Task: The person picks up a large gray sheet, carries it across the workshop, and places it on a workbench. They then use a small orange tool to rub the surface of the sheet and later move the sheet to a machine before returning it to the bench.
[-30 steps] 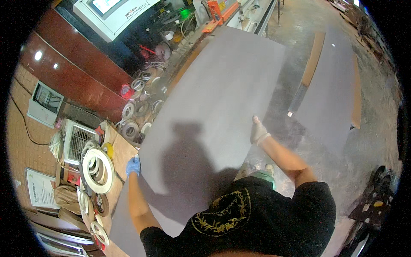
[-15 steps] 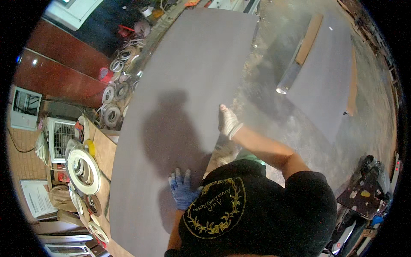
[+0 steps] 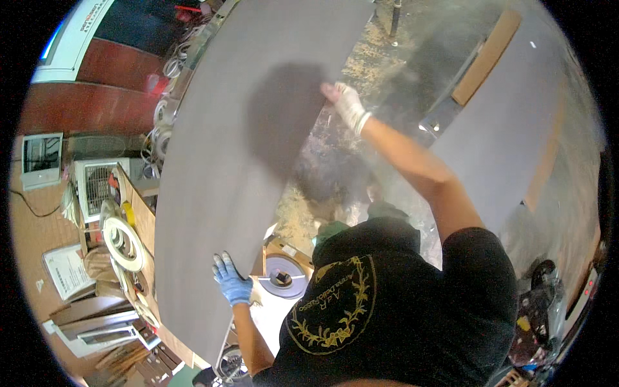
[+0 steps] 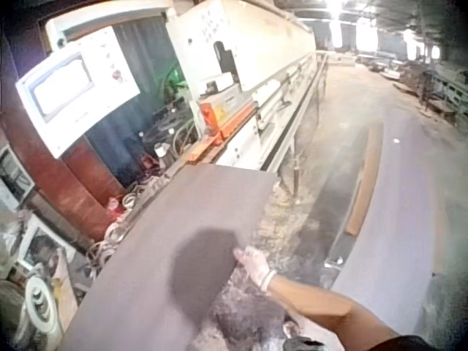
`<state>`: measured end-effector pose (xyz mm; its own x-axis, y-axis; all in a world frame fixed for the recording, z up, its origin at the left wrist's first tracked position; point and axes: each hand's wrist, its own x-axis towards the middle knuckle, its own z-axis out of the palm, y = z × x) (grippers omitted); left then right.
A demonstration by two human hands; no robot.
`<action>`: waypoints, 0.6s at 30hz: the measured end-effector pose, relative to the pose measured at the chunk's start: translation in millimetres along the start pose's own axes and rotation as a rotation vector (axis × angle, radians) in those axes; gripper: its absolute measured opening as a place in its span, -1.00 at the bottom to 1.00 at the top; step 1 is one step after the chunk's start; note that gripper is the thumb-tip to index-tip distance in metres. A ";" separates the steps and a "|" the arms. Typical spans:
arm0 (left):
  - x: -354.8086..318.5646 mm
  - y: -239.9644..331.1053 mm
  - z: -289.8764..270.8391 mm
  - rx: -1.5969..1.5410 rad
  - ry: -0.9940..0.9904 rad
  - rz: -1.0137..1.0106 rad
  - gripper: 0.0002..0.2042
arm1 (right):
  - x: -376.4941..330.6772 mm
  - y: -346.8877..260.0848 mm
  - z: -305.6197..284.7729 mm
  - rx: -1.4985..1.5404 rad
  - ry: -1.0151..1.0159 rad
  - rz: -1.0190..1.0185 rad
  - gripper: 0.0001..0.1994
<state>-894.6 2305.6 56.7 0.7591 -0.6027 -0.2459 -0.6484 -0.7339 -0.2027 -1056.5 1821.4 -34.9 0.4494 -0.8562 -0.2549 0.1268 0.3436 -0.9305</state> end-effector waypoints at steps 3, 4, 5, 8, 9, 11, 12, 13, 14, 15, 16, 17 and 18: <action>16.5 -2.4 -0.8 0.007 0.046 0.018 0.05 | 76.2 -4.1 -40.1 0.274 -0.009 -0.050 -0.56; 25.2 -2.1 -6.1 0.014 0.039 0.012 0.05 | 93.5 -4.7 -53.1 0.263 -0.076 -0.167 -0.50; 19.7 -7.9 -2.8 0.020 0.014 -0.023 0.04 | 93.2 -30.1 -44.6 0.291 -0.013 0.112 -0.47; 20.0 5.2 -3.2 -0.016 -0.017 -0.100 0.01 | 94.4 -38.7 -53.2 0.253 0.057 0.195 -0.41; 22.0 14.0 -6.5 -0.030 -0.026 -0.133 0.00 | 100.5 -34.1 -61.2 0.275 0.041 0.143 -0.39; 30.3 13.4 0.6 0.009 -0.007 -0.117 -0.02 | 110.4 -23.1 -67.4 0.316 0.011 0.029 -0.34; 30.5 14.9 5.4 0.020 -0.003 -0.120 -0.03 | 107.4 -22.4 -66.8 0.391 0.035 0.106 -0.32; 28.5 18.2 1.9 0.030 0.003 -0.125 -0.03 | 100.0 -24.0 -60.9 0.387 0.058 0.110 -0.32; 25.0 21.7 -0.3 0.066 -0.013 -0.152 -0.02 | 90.5 -25.0 -54.2 0.383 0.081 0.115 -0.33; 23.3 24.5 -1.1 0.070 -0.009 -0.155 -0.03 | 82.3 -27.2 -50.8 0.376 0.108 0.110 -0.33; 23.9 26.4 -0.1 0.070 -0.001 -0.158 -0.03 | 76.3 -26.1 -45.7 0.368 0.070 0.196 -0.38; 23.2 26.5 -0.4 0.071 0.005 -0.163 -0.03 | 65.6 -22.5 -40.4 0.410 0.007 0.167 -0.38; 25.8 37.8 -5.8 0.084 -0.021 -0.185 -0.04 | 50.3 -18.5 -36.5 0.443 -0.053 0.137 -0.38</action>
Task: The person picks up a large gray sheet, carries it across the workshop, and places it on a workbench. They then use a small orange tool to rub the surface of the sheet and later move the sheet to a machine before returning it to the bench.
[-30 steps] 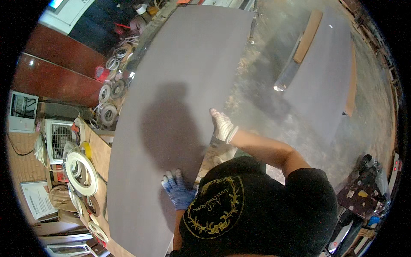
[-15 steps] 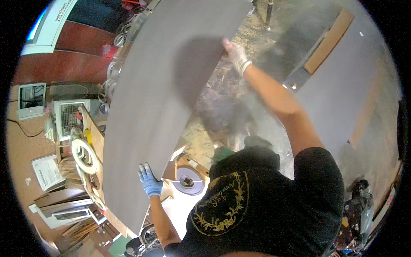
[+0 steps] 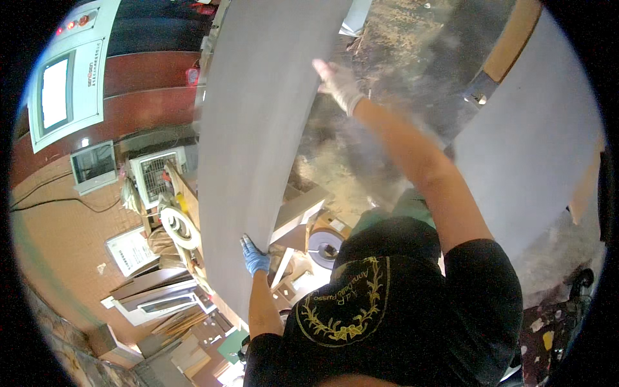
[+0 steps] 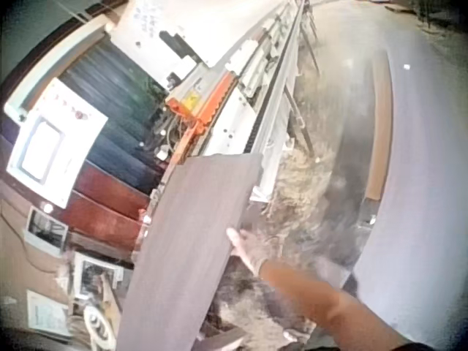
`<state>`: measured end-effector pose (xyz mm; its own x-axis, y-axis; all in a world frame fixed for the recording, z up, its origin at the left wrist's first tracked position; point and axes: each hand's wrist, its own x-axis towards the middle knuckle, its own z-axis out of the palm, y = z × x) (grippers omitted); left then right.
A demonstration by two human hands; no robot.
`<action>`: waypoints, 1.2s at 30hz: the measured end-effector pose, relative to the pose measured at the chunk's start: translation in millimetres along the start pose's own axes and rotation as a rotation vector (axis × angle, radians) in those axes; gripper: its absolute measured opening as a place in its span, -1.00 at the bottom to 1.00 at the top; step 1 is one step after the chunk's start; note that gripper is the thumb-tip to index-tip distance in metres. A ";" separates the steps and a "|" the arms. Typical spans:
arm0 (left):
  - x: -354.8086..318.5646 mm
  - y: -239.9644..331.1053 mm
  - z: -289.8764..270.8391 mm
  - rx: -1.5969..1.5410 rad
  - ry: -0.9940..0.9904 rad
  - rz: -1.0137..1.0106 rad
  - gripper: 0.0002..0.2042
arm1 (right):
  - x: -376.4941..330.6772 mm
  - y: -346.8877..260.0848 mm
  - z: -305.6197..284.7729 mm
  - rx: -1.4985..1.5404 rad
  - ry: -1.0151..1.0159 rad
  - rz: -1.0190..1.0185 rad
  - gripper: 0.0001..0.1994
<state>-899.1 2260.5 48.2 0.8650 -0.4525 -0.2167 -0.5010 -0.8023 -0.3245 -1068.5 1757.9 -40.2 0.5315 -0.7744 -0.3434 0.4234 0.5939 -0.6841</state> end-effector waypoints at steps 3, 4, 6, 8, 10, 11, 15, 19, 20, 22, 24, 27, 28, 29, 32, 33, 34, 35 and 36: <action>6.8 10.4 -6.5 0.017 -0.042 -0.079 -0.04 | -22.5 42.8 15.7 0.044 0.004 -0.007 -0.39; 3.7 11.3 -1.5 0.044 -0.040 -0.108 -0.05 | -42.3 46.0 23.6 -0.037 -0.006 0.039 -0.40; 7.3 26.7 -8.2 0.034 -0.031 -0.117 -0.06 | -53.5 66.8 35.1 -0.104 0.076 0.082 -0.49; 1.9 24.1 -6.1 0.014 -0.033 -0.141 -0.08 | -77.0 78.2 39.8 -0.076 -0.123 0.067 -0.56; -1.6 25.3 -7.8 0.019 -0.054 -0.193 -0.09 | -96.0 74.2 45.6 -0.181 -0.217 0.105 -0.59; -0.7 27.0 -7.0 0.019 -0.065 -0.215 -0.09 | -100.4 71.4 46.1 -0.285 -0.256 0.122 -0.60; 8.0 23.5 -5.5 0.003 -0.008 -0.190 -0.08 | -81.5 63.1 30.5 -0.430 -0.197 -0.047 -0.61; 7.1 4.6 9.0 0.006 0.018 -0.148 -0.08 | -42.1 62.4 17.5 -0.257 -0.111 -0.089 -0.64; 5.6 2.6 11.5 0.000 0.026 -0.144 -0.07 | -34.0 55.2 9.6 -0.286 -0.089 -0.084 -0.65; 4.4 9.2 8.3 -0.007 0.034 -0.149 -0.07 | -20.5 31.3 0.2 -0.336 -0.043 -0.078 -0.66; 3.5 17.1 -1.7 -0.008 0.030 -0.162 -0.07 | -7.9 9.3 -4.3 -0.215 0.084 -0.113 -0.63; 8.4 18.6 -1.7 -0.006 0.043 -0.163 -0.06 | 34.8 -16.7 -21.1 -0.096 0.178 -0.204 -0.61; 8.2 18.2 -2.3 -0.011 0.019 -0.184 -0.07 | 46.4 -27.2 -25.9 -0.064 0.206 -0.246 -0.61; 8.9 18.7 -3.0 -0.015 -0.006 -0.204 -0.07 | 56.8 -38.2 -32.1 -0.087 0.218 -0.217 -0.60; -1.0 19.1 -0.1 0.013 0.014 -0.176 -0.05 | 73.1 -80.5 -46.0 -0.204 0.230 -0.145 -0.54; 3.4 8.3 8.1 0.021 0.071 -0.124 -0.03 | 81.8 -91.4 -51.6 -0.180 0.259 -0.160 -0.54; 7.7 16.5 0.4 0.020 0.035 -0.137 -0.02 | 91.6 -101.1 -58.2 -0.159 0.295 -0.178 -0.54; 9.9 26.3 -6.3 0.020 -0.002 -0.149 -0.02 | 98.8 -108.4 -65.0 -0.138 0.330 -0.195 -0.55; 0.0 31.2 -11.4 0.026 -0.047 -0.205 -0.01 | 88.3 -121.2 -58.5 -0.199 0.314 -0.122 -0.50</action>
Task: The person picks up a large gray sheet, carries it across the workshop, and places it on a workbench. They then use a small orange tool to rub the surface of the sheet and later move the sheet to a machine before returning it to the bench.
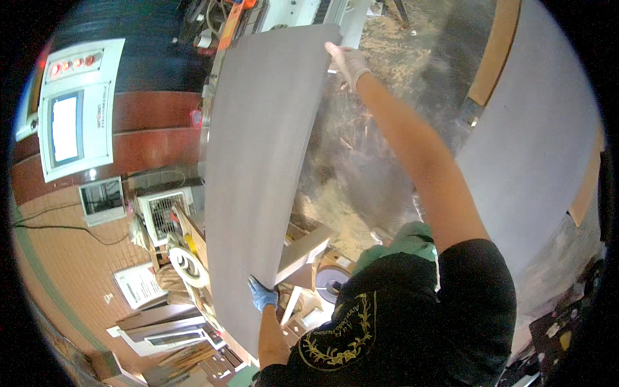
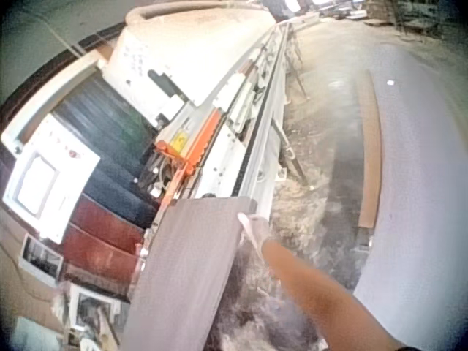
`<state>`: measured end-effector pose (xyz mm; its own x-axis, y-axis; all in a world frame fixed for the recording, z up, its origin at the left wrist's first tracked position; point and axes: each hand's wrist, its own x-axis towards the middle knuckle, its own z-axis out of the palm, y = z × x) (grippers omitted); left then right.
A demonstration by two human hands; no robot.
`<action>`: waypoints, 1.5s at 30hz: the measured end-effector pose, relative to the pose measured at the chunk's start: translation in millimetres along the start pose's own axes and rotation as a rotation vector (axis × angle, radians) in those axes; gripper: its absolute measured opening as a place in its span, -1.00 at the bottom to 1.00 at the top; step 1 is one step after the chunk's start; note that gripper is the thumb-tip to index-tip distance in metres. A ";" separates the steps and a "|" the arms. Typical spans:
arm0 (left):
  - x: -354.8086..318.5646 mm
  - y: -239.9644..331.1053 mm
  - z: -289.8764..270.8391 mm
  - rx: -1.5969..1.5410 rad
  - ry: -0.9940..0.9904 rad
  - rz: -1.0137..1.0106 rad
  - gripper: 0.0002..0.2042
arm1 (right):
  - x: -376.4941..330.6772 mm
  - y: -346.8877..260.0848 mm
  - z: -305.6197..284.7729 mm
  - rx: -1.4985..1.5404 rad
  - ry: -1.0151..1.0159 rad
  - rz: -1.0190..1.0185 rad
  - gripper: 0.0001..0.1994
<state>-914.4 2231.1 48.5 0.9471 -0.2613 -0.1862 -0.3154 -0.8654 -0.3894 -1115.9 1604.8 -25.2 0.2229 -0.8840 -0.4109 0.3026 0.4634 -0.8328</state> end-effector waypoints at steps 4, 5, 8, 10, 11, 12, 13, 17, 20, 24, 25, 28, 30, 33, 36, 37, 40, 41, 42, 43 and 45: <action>3.9 -9.3 11.4 0.023 0.019 -0.004 -0.03 | 24.0 -17.4 -7.9 0.088 0.038 0.018 -0.48; 4.7 -7.7 10.3 0.020 0.010 -0.009 -0.03 | 26.4 -18.7 -10.6 0.056 0.050 -0.006 -0.48; 3.4 -4.4 7.4 0.023 0.026 0.010 -0.03 | 22.8 -14.1 -11.6 -0.080 0.079 -0.094 -0.49; 1.8 -5.2 9.2 0.047 0.059 0.030 -0.03 | 4.3 4.0 -4.5 -0.213 0.092 -0.189 -0.48; 4.6 -5.9 9.9 0.065 0.082 0.049 -0.02 | -6.7 17.8 0.3 -0.194 0.076 -0.195 -0.51; 7.3 -4.6 12.8 0.077 0.104 0.062 -0.02 | -22.3 32.1 7.5 -0.178 0.055 -0.205 -0.54; 4.6 -1.4 12.9 0.069 0.061 0.024 -0.02 | -49.4 44.5 16.7 -0.112 -0.070 -0.120 -0.59; 5.1 -24.8 28.3 0.039 0.122 0.043 -0.08 | -166.1 90.4 56.4 -0.099 -0.085 0.029 -0.71; 9.0 -29.6 33.8 -0.148 0.227 0.116 -0.33 | -213.7 107.3 61.0 -0.188 -0.293 0.040 -0.72; -4.6 8.4 22.9 -0.206 0.423 -0.075 -0.54 | -164.4 172.0 50.1 -0.443 -0.519 -0.206 -0.49; -10.3 -6.5 36.7 -0.142 0.435 -0.117 -0.44 | -176.5 189.8 56.6 -0.553 -0.647 -0.310 -0.35; -56.5 13.7 77.2 -0.143 0.470 -0.065 -0.31 | -226.3 178.4 89.3 -0.073 -0.580 0.192 -0.39; -69.4 62.2 41.6 -0.114 0.311 0.032 -0.26 | -247.0 155.5 96.7 -0.269 -0.434 0.249 -0.40; -61.3 70.1 39.6 -0.325 0.459 0.054 -0.20 | -226.8 156.8 94.4 -0.124 -0.576 0.177 -0.39; -58.6 18.9 72.4 -0.440 0.555 -0.133 -0.17 | -255.1 153.0 105.4 -0.181 -0.557 0.205 -0.42; -54.6 2.2 79.9 -0.442 0.595 -0.199 -0.16 | -260.5 147.6 106.3 -0.188 -0.528 0.197 -0.43; -60.9 -52.1 104.9 -0.492 0.605 -0.385 -0.19 | -258.0 134.8 106.4 -0.251 -0.487 0.235 -0.48; -65.6 -65.1 112.1 -0.477 0.619 -0.442 -0.19 | -255.6 127.1 102.3 -0.275 -0.489 0.239 -0.50; -65.7 -84.6 114.7 -0.478 0.609 -0.483 -0.23 | -256.4 123.9 105.3 -0.289 -0.498 0.245 -0.53; -67.5 -102.1 120.5 -0.482 0.595 -0.525 -0.27 | -257.8 122.1 105.4 -0.257 -0.518 0.275 -0.55; -58.3 -140.8 130.8 -0.498 0.593 -0.598 -0.31 | -244.0 129.0 104.5 -0.194 -0.598 0.274 -0.59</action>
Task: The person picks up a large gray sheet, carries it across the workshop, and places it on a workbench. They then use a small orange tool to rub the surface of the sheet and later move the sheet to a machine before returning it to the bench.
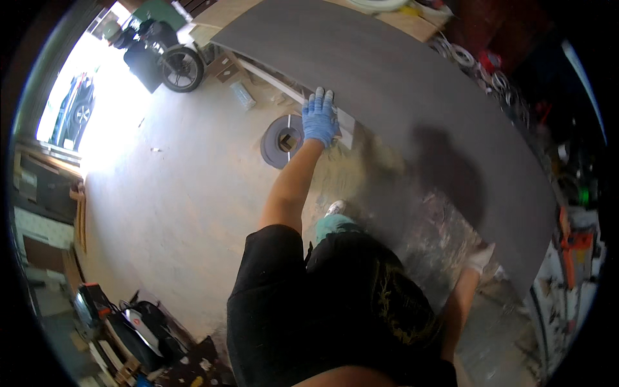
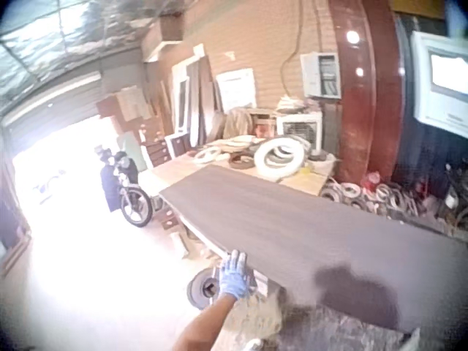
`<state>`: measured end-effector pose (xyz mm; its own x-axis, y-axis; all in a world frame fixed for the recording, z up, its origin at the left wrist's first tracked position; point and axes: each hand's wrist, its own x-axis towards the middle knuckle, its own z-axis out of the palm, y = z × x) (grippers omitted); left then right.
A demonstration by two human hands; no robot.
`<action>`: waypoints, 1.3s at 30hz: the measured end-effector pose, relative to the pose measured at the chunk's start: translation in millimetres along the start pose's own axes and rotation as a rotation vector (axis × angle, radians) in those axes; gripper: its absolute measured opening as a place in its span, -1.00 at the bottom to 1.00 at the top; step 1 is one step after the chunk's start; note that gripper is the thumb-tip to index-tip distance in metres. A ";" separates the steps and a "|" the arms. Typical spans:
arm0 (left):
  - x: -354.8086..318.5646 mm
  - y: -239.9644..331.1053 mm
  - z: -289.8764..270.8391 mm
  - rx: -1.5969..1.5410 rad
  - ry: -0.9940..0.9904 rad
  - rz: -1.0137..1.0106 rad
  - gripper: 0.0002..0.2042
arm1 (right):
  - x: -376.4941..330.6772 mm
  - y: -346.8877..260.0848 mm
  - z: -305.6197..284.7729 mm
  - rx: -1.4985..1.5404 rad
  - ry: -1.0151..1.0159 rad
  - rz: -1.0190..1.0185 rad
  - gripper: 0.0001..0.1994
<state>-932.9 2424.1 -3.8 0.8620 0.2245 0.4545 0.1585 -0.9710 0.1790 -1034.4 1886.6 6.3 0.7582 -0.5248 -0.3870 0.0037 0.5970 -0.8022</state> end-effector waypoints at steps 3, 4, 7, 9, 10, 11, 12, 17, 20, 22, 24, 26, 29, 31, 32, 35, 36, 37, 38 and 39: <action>36.5 -53.9 14.3 -0.001 0.044 -0.098 -0.28 | 25.6 18.7 -12.8 -0.062 0.059 0.024 -0.60; 42.9 -71.4 17.4 0.009 0.056 -0.133 -0.25 | 18.1 16.5 -1.3 -0.093 0.145 0.044 -0.59; 66.3 -112.5 19.7 -0.025 0.068 -0.240 -0.21 | -8.4 14.4 33.0 -0.228 0.261 -0.002 -0.52; 85.6 -138.0 24.6 -0.072 0.086 -0.288 -0.23 | -7.9 16.7 45.9 -0.063 0.373 -0.010 -0.49; 92.6 -153.0 26.8 -0.088 0.107 -0.306 -0.24 | -4.8 18.7 48.5 -0.171 0.306 -0.003 -0.48; 96.5 -166.4 27.7 -0.101 0.124 -0.323 -0.25 | -2.5 19.8 44.8 -0.279 0.241 0.005 -0.47; 100.8 -171.7 30.0 -0.051 0.103 -0.285 -0.27 | 13.5 15.5 28.2 -0.175 0.262 0.008 -0.46; 116.5 -163.4 21.0 0.192 -0.206 0.135 -0.40 | 37.0 34.4 35.1 -0.267 0.684 -0.060 -0.52; 124.7 -138.5 16.3 0.078 -0.329 0.402 -0.39 | 76.4 30.8 -26.2 -0.167 0.481 -0.059 -0.54; 130.5 -127.9 2.8 0.082 -0.384 0.492 -0.42 | 85.3 38.6 -35.3 -0.131 0.385 -0.039 -0.54; 130.2 -142.2 -10.8 0.119 -0.410 0.505 -0.44 | 47.7 60.2 50.8 -0.088 0.433 -0.053 -0.51; 138.1 -134.4 -14.4 0.081 -0.363 0.591 -0.44 | 41.7 37.7 42.9 -0.069 0.126 0.137 -0.51; 128.1 -132.7 -26.9 0.003 -0.454 0.500 -0.40 | 11.4 30.8 150.1 -0.113 -0.215 0.300 -0.41; 121.8 -144.3 -21.5 -0.040 -0.398 0.440 -0.37 | 40.7 27.0 147.2 -0.489 -0.238 0.100 -0.53; 124.0 -156.9 -8.7 0.098 -0.357 0.460 -0.38 | 45.5 25.1 167.9 -1.121 -0.087 -0.113 -0.57; 147.3 -114.2 -9.3 0.074 -0.396 0.586 -0.32 | 48.0 20.5 126.2 -0.421 0.256 -0.023 -0.58; 139.0 -108.4 7.1 0.033 -0.360 0.595 -0.30 | 49.2 16.6 96.1 0.368 0.477 0.101 -0.56; 145.7 -92.6 19.6 0.016 -0.382 0.638 -0.29 | 61.6 23.1 50.4 0.444 0.396 0.061 -0.52; 152.1 -89.9 22.6 0.037 -0.400 0.640 -0.27 | 60.3 23.9 44.2 0.395 0.443 0.089 -0.57; 149.4 -89.3 21.9 0.063 -0.413 0.625 -0.25 | 58.8 28.1 42.1 0.338 0.474 0.125 -0.62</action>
<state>-807.8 2542.6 29.0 0.9092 -0.4070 0.0883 -0.4029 -0.9132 -0.0612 -962.2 1898.0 -19.8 0.3923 -0.6053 -0.6926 0.1997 0.7910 -0.5782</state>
